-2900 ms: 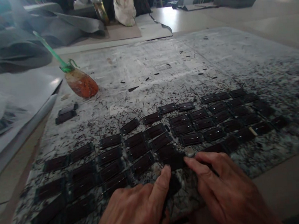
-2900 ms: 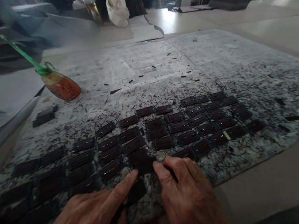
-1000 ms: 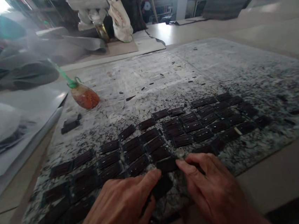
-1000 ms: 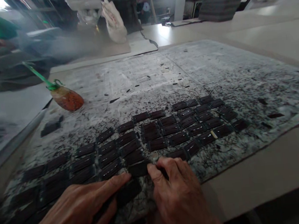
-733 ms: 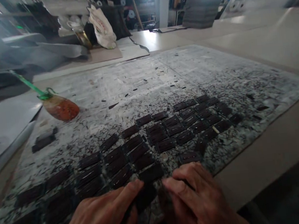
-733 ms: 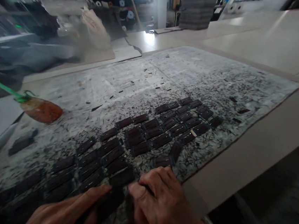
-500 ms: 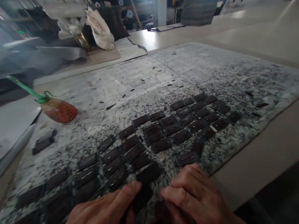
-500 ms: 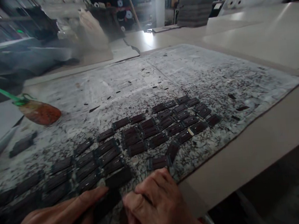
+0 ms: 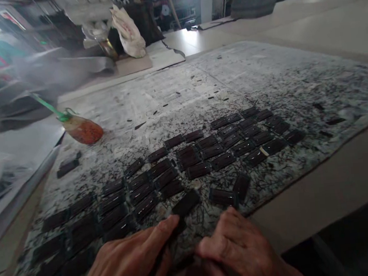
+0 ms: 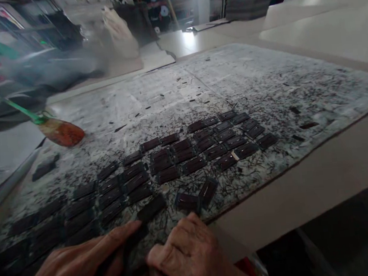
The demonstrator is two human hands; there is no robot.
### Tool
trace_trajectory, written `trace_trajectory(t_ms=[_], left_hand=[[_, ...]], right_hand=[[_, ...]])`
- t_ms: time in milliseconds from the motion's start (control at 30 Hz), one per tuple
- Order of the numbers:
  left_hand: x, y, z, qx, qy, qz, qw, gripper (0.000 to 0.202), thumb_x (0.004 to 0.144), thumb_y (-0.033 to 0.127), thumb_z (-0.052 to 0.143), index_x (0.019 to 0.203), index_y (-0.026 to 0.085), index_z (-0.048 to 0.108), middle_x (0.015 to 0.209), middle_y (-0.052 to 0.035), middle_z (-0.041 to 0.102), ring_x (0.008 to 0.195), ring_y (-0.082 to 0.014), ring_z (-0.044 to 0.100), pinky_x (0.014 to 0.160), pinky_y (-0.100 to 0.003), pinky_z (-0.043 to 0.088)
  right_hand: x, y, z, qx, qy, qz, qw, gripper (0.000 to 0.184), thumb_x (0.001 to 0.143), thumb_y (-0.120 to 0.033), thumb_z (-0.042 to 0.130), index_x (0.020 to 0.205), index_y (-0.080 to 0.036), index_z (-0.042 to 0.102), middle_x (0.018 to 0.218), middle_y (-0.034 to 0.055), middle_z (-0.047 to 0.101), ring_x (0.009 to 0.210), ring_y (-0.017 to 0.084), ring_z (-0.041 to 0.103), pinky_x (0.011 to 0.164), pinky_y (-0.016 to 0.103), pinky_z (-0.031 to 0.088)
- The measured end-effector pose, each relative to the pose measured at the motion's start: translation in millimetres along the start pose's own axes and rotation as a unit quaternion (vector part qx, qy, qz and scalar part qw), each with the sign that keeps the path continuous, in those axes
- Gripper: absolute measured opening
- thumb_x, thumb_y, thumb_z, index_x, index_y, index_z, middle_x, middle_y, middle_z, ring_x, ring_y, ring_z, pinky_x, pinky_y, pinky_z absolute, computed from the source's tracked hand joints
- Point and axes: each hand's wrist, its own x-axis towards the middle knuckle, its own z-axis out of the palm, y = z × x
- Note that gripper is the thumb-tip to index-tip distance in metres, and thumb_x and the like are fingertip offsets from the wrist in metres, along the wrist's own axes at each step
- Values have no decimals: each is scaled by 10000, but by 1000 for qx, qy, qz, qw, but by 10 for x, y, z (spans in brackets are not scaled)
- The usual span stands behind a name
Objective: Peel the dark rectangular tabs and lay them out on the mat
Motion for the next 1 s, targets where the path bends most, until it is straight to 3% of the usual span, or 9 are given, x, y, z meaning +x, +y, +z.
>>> trace_trajectory(t_ms=[267,533,667,833,933,1000], left_hand=[[165,160,-180,-17,-75,-69,995,342,875,166,399,1135,218,614,954,-29,749,717,-173,723,612,-241,578],[178,141,-184,7,-67,-45,997,369,857,134,354,1125,206,597,862,-25,750,636,-179,710,537,-255,557],[203,102,-173,30,-71,-49,996,303,846,159,357,994,213,616,849,-38,744,623,-197,702,553,-289,561],[205,91,-205,3,-99,-118,988,255,874,203,374,1000,251,590,833,1,737,665,-173,705,603,-243,534],[193,97,-231,-20,-98,-121,988,235,865,192,397,971,266,593,797,18,726,693,-146,699,646,-203,513],[181,101,-244,-21,-89,-111,990,239,852,174,408,965,261,599,756,18,714,697,-140,693,661,-192,506]], right_hand=[[21,-16,-66,61,-2,12,998,227,761,-45,495,914,-178,595,649,3,625,615,141,545,603,266,422],[64,-36,-50,79,11,-7,997,241,735,-33,469,894,-185,565,616,-40,641,511,90,536,584,241,408],[39,-62,-33,75,-14,15,997,201,740,-59,467,846,-185,585,611,-38,638,524,91,566,596,242,402],[39,-77,-43,93,-32,25,995,177,753,-68,473,822,-180,593,587,-41,637,513,89,582,574,239,395],[58,-69,-47,90,-38,16,995,200,752,-53,455,824,-186,586,562,-46,632,479,89,571,526,237,383],[70,-69,-39,72,-11,8,997,211,764,-61,452,861,-195,583,594,-40,664,477,95,583,512,238,393]])
